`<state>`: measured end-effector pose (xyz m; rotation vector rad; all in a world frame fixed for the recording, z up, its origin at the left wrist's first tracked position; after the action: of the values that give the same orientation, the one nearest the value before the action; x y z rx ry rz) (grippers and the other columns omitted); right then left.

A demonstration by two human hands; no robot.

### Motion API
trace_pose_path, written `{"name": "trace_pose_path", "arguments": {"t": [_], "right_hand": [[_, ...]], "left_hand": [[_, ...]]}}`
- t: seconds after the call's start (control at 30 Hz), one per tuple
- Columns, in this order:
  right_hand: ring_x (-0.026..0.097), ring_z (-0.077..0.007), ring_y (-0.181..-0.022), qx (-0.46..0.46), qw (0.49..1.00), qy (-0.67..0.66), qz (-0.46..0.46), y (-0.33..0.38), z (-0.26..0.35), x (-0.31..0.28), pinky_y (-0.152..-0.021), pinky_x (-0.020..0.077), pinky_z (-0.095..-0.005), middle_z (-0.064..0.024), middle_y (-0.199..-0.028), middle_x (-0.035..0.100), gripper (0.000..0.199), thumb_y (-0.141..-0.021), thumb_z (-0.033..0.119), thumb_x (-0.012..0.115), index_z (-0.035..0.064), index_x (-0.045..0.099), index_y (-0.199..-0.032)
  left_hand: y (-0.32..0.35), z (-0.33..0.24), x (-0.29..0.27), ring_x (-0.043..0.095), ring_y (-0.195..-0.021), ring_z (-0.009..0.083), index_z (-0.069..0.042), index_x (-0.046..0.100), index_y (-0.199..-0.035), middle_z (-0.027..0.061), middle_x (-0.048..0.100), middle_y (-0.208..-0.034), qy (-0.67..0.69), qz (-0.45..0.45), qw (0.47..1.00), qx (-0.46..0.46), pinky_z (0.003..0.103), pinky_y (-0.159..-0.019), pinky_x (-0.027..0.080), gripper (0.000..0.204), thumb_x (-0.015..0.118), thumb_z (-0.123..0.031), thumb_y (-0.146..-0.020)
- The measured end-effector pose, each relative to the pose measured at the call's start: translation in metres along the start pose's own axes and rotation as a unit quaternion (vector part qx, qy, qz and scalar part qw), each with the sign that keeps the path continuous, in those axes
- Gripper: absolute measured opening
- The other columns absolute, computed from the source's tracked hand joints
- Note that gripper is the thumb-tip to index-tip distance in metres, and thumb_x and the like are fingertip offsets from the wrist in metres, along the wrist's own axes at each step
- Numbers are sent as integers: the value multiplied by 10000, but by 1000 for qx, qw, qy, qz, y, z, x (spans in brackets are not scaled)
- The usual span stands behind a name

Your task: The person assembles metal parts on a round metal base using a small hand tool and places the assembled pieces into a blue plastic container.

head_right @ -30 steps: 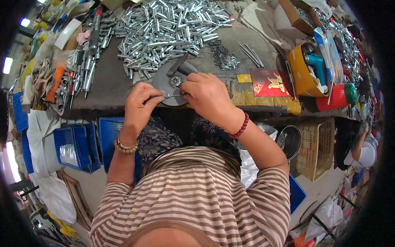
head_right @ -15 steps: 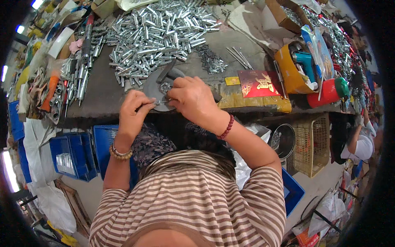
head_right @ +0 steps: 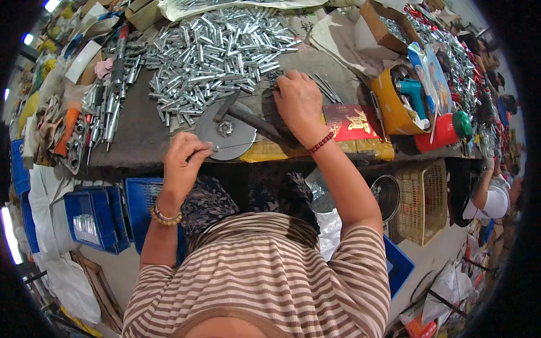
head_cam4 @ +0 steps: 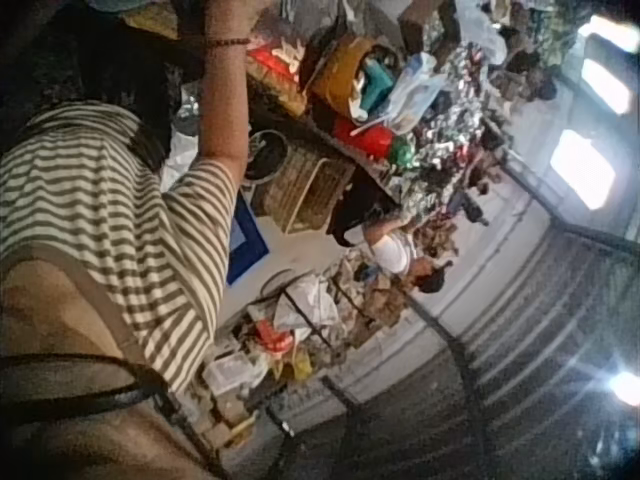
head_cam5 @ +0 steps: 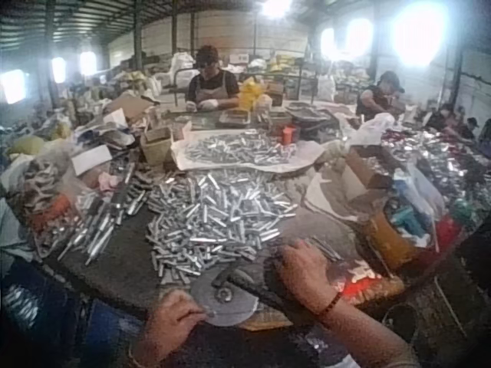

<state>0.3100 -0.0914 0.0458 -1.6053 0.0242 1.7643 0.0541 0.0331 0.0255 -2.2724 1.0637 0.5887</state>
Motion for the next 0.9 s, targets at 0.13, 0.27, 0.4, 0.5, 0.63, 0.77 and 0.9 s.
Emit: {"name": "trace_pose_path", "arguments": {"t": [0.13,0.27,0.4,0.5,0.63,0.77,0.9], "right_hand": [[675,-335,-1003,-6,1000,1,9,-1,4,1,-852,557,-464,-109,-974,677,173,-825,163,794,68,726,-953],[678,-345,-954,16,993,-107,40,9,15,-14,-815,551,-460,-127,-965,672,180,-829,146,786,52,716,-966],[644,-358,-868,-85,948,-298,73,30,76,-24,-756,521,-451,-128,-925,642,211,-789,103,801,31,685,-950],[638,-350,-905,-147,941,-304,21,46,103,-18,-792,506,-455,-116,-970,655,231,-758,89,819,41,682,-937],[638,-340,-960,-164,946,-278,29,53,114,-8,-841,490,-454,-104,-1014,662,259,-743,97,840,51,668,-932],[637,-339,-955,-178,948,-259,46,52,116,-7,-849,491,-449,-105,-1013,661,269,-745,106,842,55,661,-937],[628,-343,-935,-191,948,-248,51,48,120,-13,-847,492,-455,-104,-982,644,243,-767,121,827,54,650,-920]], "left_hand": [[0,-2,-1,631,-879,201,0,762,-999,70,624,-960,6,-4,1000,11,316,-774,511,116,785,13,-886],[-1,-5,-2,635,-877,219,-5,763,-1005,79,626,-961,9,-4,1000,14,320,-769,513,127,786,11,-881],[-3,-7,-5,640,-875,231,-11,764,-1005,81,629,-955,0,-6,1000,16,329,-769,518,134,792,4,-874],[-4,-5,-4,645,-871,242,-18,766,-997,88,633,-952,5,-3,1000,20,343,-765,523,135,797,-13,-866],[-3,-6,-4,658,-876,271,-48,762,-965,83,641,-943,-15,-10,999,33,389,-767,529,104,790,-75,-869],[-2,-5,-4,665,-846,266,-62,774,-989,83,649,-950,-28,-10,999,34,367,-748,534,124,790,-81,-867],[-1,-5,-5,664,-833,273,-68,767,-982,82,649,-949,-29,-20,999,35,376,-737,535,127,796,-84,-860]]}}
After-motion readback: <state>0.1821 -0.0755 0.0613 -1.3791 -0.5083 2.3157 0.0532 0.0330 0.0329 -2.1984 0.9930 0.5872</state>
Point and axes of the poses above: each hand's wrist, its own y-axis away from the middle knuckle, its own x-axis out of the palm, z = x × y, the point moved 7 cm from there along -y, towards the middle knuckle
